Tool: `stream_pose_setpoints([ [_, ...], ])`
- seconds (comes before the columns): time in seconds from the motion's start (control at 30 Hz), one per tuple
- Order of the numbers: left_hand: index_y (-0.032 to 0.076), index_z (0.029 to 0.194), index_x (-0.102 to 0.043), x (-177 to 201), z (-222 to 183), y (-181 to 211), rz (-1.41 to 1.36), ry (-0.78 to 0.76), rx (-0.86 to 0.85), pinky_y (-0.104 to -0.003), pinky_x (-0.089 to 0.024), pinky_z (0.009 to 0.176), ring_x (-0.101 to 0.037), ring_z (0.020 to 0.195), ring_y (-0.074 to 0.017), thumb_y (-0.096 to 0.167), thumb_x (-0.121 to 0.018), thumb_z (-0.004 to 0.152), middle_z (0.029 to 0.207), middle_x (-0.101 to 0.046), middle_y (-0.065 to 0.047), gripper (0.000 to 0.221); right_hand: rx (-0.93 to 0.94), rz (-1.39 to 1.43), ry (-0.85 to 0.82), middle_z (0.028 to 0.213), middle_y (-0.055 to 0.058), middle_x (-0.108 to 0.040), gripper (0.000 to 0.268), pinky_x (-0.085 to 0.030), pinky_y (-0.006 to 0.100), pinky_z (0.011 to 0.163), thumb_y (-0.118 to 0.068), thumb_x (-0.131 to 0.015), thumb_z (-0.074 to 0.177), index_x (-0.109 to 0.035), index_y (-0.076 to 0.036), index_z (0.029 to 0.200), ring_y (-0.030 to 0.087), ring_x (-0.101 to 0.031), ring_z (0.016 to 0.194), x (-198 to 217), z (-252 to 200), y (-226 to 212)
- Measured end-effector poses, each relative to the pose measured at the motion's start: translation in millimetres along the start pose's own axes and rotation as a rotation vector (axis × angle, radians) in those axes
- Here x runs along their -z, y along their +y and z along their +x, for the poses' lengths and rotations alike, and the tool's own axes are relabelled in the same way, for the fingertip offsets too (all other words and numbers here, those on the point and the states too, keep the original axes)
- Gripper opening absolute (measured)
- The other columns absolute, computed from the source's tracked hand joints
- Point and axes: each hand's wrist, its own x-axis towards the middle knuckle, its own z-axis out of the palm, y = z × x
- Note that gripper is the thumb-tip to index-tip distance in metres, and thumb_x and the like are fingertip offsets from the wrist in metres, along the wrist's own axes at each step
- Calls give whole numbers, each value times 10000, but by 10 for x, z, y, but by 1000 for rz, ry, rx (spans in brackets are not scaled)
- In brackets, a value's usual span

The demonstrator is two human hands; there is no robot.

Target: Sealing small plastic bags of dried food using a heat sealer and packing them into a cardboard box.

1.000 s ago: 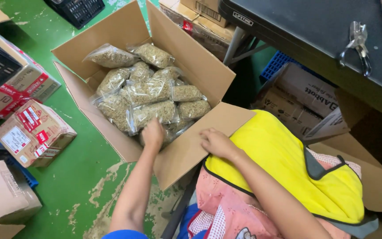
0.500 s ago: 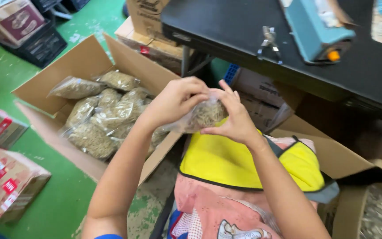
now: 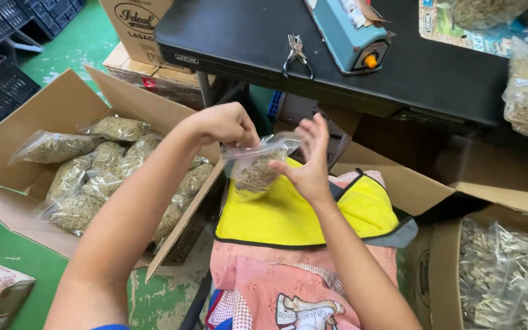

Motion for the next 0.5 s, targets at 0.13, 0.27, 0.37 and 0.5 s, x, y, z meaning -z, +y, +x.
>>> stream_pose_setpoints([
  [0.13,69,821,-828,-122,45,-78,-165,-32,44,-301,-590,600,-632,632,-165,116,-841,716,600,-624,-99,116,406,-508,-85,1552,145,-397,802,-355,565,1199,-324,-953,757,-557,-277,1453,412,-414,1446,24,190,-396],
  [0.27,63,786,-799,-198,188,-205,-271,25,52,-267,-541,562,-571,600,-148,129,-851,718,575,-542,-62,108,701,-790,-159,1306,35,-637,281,-312,621,1171,-342,-887,845,-776,-227,1075,332,-537,1340,34,283,-386],
  [0.37,38,770,-769,-200,227,-292,-322,46,11,-249,-504,518,-564,554,-143,115,-804,770,559,-543,-71,84,787,-810,-164,1182,-2,-667,246,-364,603,1151,-359,-888,840,-757,-181,948,288,-596,1246,-7,390,-323],
  [0.5,84,793,-778,-240,384,-378,-192,135,12,-274,-489,548,-606,601,-177,144,-761,783,595,-588,-87,63,836,-887,-241,1073,-32,-613,276,-463,562,1090,-325,-911,779,-695,-162,834,253,-608,1165,-12,529,-186],
])
